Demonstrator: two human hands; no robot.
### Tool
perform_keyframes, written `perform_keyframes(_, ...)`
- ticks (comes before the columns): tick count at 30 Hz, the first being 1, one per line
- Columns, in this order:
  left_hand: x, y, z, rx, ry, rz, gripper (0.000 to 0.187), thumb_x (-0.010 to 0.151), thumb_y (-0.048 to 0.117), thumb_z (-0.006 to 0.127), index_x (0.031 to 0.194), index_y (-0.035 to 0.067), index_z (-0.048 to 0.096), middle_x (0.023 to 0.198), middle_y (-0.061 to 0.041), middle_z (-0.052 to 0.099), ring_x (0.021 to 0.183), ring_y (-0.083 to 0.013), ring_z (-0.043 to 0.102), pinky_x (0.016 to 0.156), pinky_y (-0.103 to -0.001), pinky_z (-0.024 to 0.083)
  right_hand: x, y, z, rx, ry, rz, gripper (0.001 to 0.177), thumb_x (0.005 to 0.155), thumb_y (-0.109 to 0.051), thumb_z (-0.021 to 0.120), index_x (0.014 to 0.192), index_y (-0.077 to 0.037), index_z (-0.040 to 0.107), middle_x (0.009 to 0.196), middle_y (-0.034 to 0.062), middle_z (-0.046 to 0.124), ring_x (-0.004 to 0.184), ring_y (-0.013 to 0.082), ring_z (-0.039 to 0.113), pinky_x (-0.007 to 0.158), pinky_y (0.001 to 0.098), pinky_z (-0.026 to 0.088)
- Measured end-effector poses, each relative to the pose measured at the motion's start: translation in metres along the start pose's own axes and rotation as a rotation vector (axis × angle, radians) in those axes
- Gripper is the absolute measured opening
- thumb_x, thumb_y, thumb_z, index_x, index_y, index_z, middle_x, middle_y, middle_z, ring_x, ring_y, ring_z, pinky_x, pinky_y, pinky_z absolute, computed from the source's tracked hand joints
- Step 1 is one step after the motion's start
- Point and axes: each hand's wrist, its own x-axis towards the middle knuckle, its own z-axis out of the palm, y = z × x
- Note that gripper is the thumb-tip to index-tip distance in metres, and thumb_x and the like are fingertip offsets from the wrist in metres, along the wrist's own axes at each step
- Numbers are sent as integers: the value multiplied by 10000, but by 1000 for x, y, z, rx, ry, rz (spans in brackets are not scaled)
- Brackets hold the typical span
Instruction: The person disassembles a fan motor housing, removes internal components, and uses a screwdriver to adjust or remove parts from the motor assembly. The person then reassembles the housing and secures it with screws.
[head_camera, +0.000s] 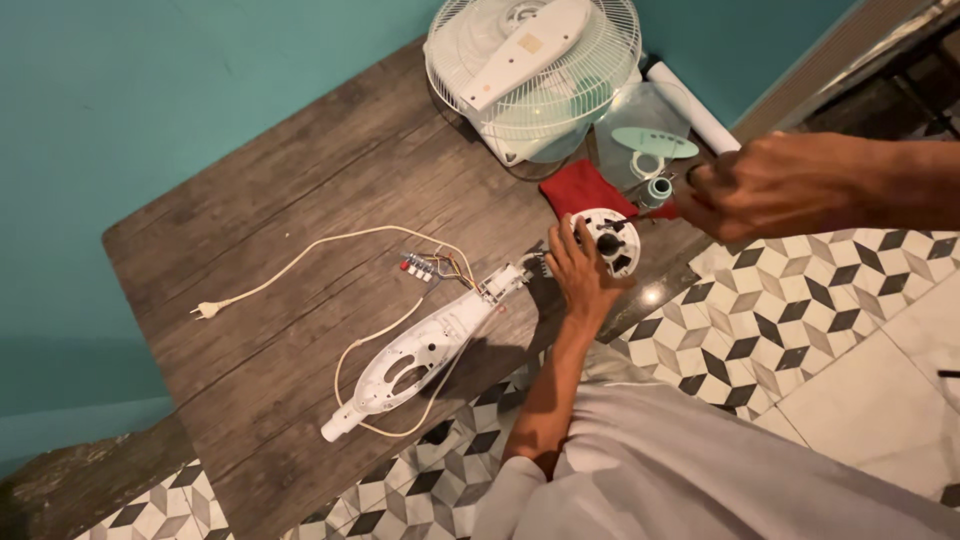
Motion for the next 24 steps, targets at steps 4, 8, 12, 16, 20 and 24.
perform_keyframes(4,4,3,8,24,99,14,1271,548,392,952,1540,-10,267,1556,-249,338,1444,-503,307,1025,-684,316,0,-1,-5,127,-62,153,182,942,-74,598,1071,50,632,870,137,678,559,153,689,383,256,590)
perform_keyframes(8,2,5,8,18,80,12,1308,531,414,953,1548,-23,255,1554,-252,338,1439,-499,309,1026,-672,315,6,-9,-6,480,-298,397,444,1006,-168,582,1439,-241,519,846,61,707,520,129,676,440,274,572)
perform_keyframes(12,2,9,6,30,53,-1,1302,516,418,956,1528,-29,269,1559,-243,336,1450,-484,309,1038,-649,324,7,-9,-13,672,-447,591,361,1037,-450,571,1224,-167,696,717,51,755,526,152,690,493,303,569)
perform_keyframes(16,8,11,-3,68,19,-28,1320,476,426,972,1507,-38,289,1557,-240,330,1444,-472,305,1044,-644,320,7,8,-10,813,-402,700,354,1000,-469,584,1212,-218,715,766,45,755,576,186,707,564,330,589)
perform_keyframes(20,5,6,-17,65,-32,-47,1321,442,403,974,1497,-26,305,1545,-229,327,1449,-463,299,1037,-637,326,-4,7,-16,669,-143,669,419,842,-549,674,1138,-262,744,798,74,771,700,286,736,652,429,624)
perform_keyframes(24,5,-1,-28,63,-29,-4,1312,470,396,971,1535,15,307,1566,-194,338,1470,-424,311,1053,-621,338,-32,-6,-12,690,-187,894,436,868,-552,693,1221,-306,758,861,82,791,671,283,747,642,385,617)
